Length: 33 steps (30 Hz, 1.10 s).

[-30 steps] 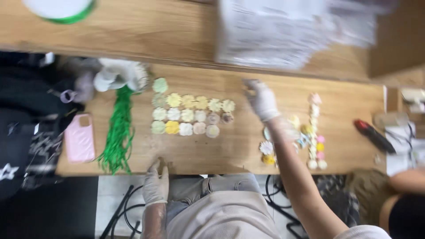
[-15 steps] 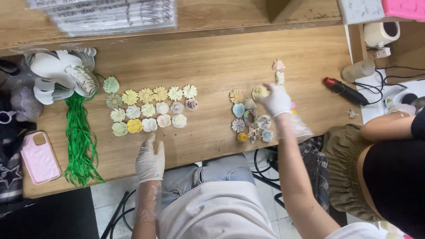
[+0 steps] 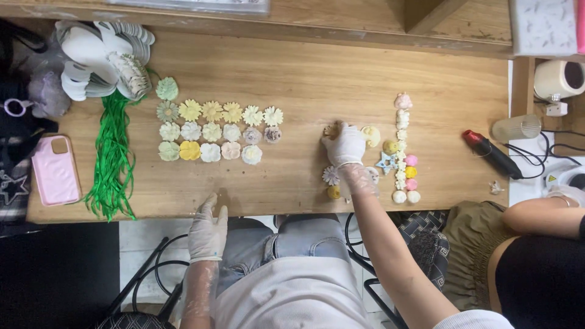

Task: Organizing and arranging small decorative wax flowers on a workspace table.

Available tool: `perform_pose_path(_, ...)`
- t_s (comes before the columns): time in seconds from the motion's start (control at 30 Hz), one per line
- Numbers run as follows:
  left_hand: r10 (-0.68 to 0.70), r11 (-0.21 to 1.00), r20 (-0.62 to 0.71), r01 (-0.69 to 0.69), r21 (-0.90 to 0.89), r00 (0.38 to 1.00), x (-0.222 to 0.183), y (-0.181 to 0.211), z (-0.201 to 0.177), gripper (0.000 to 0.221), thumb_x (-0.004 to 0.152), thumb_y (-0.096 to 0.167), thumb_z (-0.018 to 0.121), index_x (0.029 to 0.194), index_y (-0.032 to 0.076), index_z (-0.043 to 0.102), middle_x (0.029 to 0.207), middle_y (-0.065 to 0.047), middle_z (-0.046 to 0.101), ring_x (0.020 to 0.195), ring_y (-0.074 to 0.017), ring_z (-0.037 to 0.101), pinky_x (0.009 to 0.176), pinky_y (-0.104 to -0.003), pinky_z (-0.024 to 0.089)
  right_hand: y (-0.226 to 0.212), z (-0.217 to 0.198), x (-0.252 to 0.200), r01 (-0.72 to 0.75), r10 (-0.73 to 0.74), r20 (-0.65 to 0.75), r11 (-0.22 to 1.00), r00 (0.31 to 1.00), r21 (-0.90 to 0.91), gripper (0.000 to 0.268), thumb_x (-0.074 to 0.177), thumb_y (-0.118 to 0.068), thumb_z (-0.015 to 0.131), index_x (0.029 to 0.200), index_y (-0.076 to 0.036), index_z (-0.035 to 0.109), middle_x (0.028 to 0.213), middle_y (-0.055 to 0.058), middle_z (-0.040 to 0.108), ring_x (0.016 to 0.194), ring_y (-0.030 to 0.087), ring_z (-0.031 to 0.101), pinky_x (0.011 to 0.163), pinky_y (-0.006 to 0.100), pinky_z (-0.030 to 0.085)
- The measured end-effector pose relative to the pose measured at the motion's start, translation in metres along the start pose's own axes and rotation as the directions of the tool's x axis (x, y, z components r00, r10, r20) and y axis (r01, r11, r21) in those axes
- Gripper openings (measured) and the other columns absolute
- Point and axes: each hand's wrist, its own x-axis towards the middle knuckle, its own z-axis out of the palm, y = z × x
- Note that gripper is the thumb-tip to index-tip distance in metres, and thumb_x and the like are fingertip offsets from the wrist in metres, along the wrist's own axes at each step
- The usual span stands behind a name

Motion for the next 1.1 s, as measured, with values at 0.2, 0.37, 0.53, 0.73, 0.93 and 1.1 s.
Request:
perform_pose_path(0.2,0.050,0.998,-0.032,-0.051,-0.025,0.998,0.007,-0.005,0.002,0.046,0.093,0.023,0.069,0.135,0.006,0.059,0.135,-0.017,0.065,0.123,-0.0347,0.063,0.103,-0.042,0.049,-0.021,-0.014,0.035,-0.053,0.068,-0.022,0.912,0.997,0.406,0.069,0.077,-0.042,0.090,0.129,-0.005,0.065,0.112,0.018,0.073,0.099,0.028,0.071,0.087,0.040,0.056)
perform_pose_path(0.37,-0.064,0.989,0.016,0.065,-0.136,0.998,0.015,0.024,-0.028,0.049,0.092,0.024,0.069,0.138,0.009,0.058,0.135,-0.017,0.063,0.122,-0.0338,0.062,0.100,-0.042,0.049,-0.090,-0.010,0.079,-0.321,0.007,0.333,0.279,0.943,0.905,0.060,0.082,-0.027,0.084,0.133,-0.003,0.063,0.110,0.010,0.075,0.090,0.014,0.070,0.082,0.027,0.057)
perform_pose_path(0.53,-0.188,0.961,-0.037,0.176,-0.214,0.981,0.007,0.009,-0.045,0.048,0.091,0.024,0.068,0.136,0.011,0.060,0.136,-0.015,0.064,0.122,-0.0319,0.063,0.100,-0.040,0.051,-0.198,0.010,0.095,-0.192,-0.239,0.297,0.381,0.924,0.904,0.055,0.084,-0.024,0.084,0.129,0.000,0.064,0.109,0.009,0.075,0.096,0.014,0.071,0.087,0.027,0.057)
perform_pose_path(0.73,-0.310,0.931,-0.117,0.277,-0.237,0.943,-0.015,-0.033,-0.056,0.043,0.094,0.022,0.068,0.135,0.010,0.062,0.134,-0.015,0.067,0.123,-0.0317,0.064,0.103,-0.040,0.051,-0.296,0.045,0.114,0.020,-0.344,0.229,0.589,0.911,0.808,0.057,0.078,-0.023,0.089,0.127,-0.003,0.068,0.110,0.004,0.076,0.098,0.010,0.070,0.088,0.025,0.056)
perform_pose_path(0.93,-0.380,0.913,-0.219,0.326,-0.246,0.899,-0.036,-0.072,-0.045,0.046,0.090,0.018,0.071,0.134,0.009,0.062,0.132,-0.015,0.067,0.122,-0.0309,0.065,0.102,-0.038,0.052,-0.329,0.102,0.134,0.251,-0.515,0.161,0.639,0.842,0.727,0.067,0.075,-0.022,0.088,0.134,-0.002,0.061,0.107,0.008,0.078,0.096,0.012,0.073,0.085,0.027,0.058)
perform_pose_path(1.1,-0.376,0.918,-0.206,0.332,-0.219,0.903,-0.044,-0.089,-0.041,0.046,0.088,0.016,0.073,0.132,0.007,0.063,0.131,-0.015,0.068,0.120,-0.0301,0.066,0.102,-0.037,0.052,-0.334,0.093,0.126,0.375,-0.570,0.198,0.725,0.797,0.578,0.058,0.077,-0.019,0.089,0.126,0.001,0.066,0.109,0.013,0.078,0.096,0.020,0.072,0.083,0.031,0.058)
